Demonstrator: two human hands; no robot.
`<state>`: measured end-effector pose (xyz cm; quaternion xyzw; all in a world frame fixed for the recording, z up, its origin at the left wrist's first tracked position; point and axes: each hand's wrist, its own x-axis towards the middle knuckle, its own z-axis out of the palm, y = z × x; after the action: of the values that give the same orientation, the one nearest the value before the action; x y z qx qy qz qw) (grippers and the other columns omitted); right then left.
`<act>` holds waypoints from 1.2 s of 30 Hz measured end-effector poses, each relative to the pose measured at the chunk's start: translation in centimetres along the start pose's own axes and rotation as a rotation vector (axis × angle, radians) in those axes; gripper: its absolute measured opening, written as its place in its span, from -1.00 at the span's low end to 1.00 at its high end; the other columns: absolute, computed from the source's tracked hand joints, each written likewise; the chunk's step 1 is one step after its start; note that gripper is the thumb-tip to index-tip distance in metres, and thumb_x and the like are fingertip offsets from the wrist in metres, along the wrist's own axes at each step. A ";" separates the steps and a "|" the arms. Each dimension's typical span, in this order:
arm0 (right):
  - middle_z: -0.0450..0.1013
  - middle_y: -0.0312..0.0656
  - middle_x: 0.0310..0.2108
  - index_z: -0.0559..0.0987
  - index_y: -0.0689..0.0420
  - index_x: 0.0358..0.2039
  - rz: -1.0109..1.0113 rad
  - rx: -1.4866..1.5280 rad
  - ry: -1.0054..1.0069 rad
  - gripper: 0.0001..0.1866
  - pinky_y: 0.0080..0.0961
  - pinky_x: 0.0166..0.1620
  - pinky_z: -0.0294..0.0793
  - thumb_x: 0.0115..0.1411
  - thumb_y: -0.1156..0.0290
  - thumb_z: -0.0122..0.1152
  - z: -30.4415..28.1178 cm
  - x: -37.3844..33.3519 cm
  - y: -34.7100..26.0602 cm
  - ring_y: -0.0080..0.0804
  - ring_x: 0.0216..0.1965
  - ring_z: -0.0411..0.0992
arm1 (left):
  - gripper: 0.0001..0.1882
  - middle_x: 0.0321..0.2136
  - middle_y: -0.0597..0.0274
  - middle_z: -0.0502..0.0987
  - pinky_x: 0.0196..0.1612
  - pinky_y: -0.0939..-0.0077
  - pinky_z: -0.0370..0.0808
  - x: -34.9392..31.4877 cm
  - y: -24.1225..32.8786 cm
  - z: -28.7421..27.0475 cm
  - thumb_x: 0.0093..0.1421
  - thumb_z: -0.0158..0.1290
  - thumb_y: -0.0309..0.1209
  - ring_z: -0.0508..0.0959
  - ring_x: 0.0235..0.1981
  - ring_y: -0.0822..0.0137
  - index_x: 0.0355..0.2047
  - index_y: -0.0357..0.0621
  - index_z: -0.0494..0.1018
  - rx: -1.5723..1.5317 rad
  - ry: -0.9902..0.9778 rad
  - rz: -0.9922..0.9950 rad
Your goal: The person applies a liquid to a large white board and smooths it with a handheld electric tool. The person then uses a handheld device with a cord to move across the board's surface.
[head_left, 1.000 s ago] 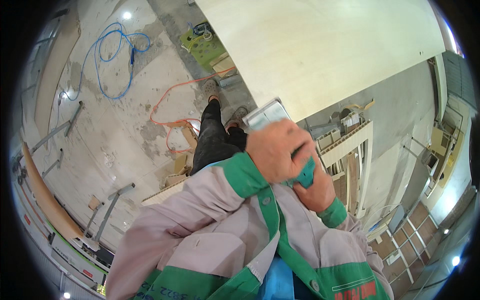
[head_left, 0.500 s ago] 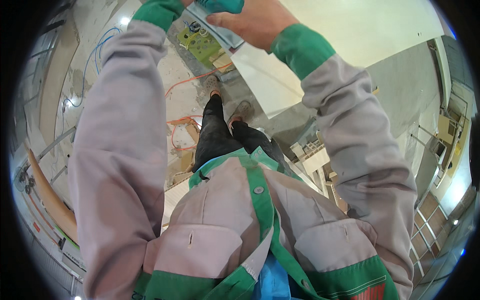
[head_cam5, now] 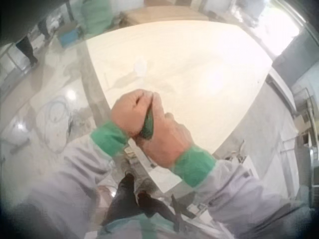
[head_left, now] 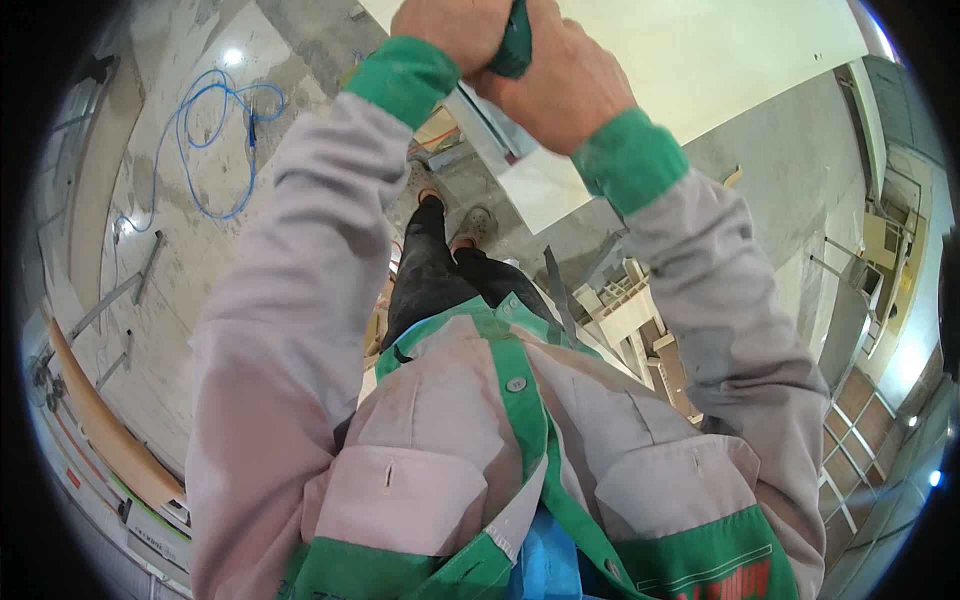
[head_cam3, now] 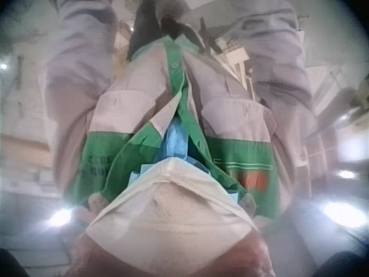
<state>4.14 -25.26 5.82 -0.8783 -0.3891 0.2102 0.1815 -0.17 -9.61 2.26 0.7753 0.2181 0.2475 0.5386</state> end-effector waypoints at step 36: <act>0.53 -0.09 -0.16 0.04 0.10 0.53 0.852 0.393 0.650 0.07 -0.39 -0.26 0.59 0.11 0.41 0.48 -2.3 -22.7 13.0 -0.35 -0.33 0.53 | 0.16 0.32 -0.36 0.32 0.33 0.21 0.39 16.0 -14.0 -5.4 0.03 0.47 -0.02 0.40 0.31 -0.09 0.46 -0.28 0.07 0.356 -0.061 -0.061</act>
<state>-0.66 -51.11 6.64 -0.9269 0.1219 0.0521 0.3511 8.00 8.50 -6.97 0.8585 0.2652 0.1649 0.4067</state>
